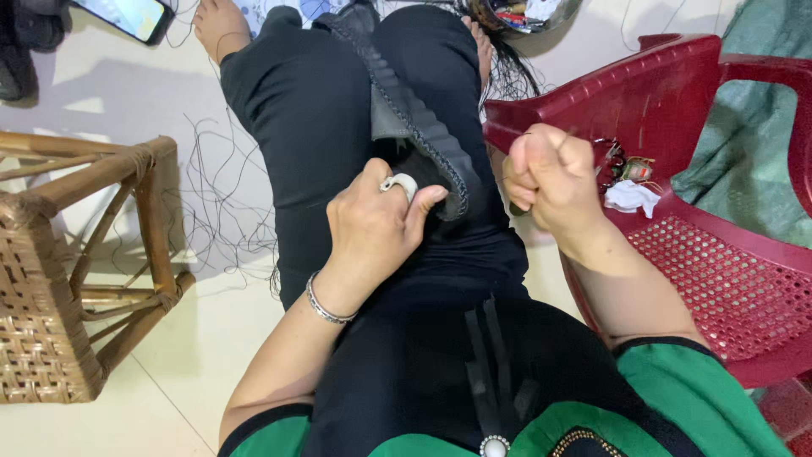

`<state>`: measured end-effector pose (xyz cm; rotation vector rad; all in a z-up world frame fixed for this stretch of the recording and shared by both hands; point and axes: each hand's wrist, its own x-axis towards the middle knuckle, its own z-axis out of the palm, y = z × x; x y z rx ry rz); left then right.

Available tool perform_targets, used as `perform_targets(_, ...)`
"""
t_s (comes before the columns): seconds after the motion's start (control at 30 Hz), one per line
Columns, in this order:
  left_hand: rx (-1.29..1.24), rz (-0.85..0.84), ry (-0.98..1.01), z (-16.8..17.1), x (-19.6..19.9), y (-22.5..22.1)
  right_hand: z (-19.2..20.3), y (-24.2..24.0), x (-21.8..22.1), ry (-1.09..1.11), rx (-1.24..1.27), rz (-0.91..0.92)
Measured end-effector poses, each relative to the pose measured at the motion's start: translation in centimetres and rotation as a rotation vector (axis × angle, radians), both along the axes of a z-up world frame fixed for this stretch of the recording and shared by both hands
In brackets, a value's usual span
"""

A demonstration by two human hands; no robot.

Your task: The person stitches the sole of a black sandal using a needle and thread, pulling the thread tight through each hole and using a white protector on their thumb.

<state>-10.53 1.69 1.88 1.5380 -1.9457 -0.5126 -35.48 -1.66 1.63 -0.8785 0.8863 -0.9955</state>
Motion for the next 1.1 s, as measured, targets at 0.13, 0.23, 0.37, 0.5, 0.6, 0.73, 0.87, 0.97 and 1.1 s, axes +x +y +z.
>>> perform_targets(0.13,0.107,-0.035,0.175,-0.9,0.8,-0.5,1.2,-1.2,-1.6,0.155,0.044,-0.071)
perform_targets(0.23,0.219,-0.113,0.627,2.6,1.6,-1.8,10.7,-2.5,3.1,0.635,-0.310,0.140)
perform_targets(0.37,0.304,-0.454,0.791,4.8,1.7,-1.3,15.0,-2.9,3.7,0.649,-0.797,0.495)
perform_targets(0.5,0.688,0.197,1.518,1.7,14.5,0.1,15.4,-5.4,0.2,0.941,-0.751,0.521)
perform_targets(0.6,0.507,0.702,1.545,-3.1,22.8,3.1,13.5,-5.0,-2.7,1.011,-0.705,0.703)
perform_targets(0.73,0.288,0.702,-0.654,-9.4,26.8,6.5,11.1,-3.5,-2.9,1.318,-0.751,0.979)
perform_targets(0.87,0.099,0.566,-0.382,-2.8,15.2,1.6,10.9,-4.3,-1.4,1.302,-0.806,0.961)
perform_targets(0.97,-0.094,0.207,0.024,2.4,7.5,-1.1,11.0,-4.9,-0.9,1.361,-0.902,1.040)
perform_targets(1.1,-0.066,-0.119,0.089,2.5,2.2,-1.3,11.9,-5.5,-0.3,1.414,-0.902,1.082)
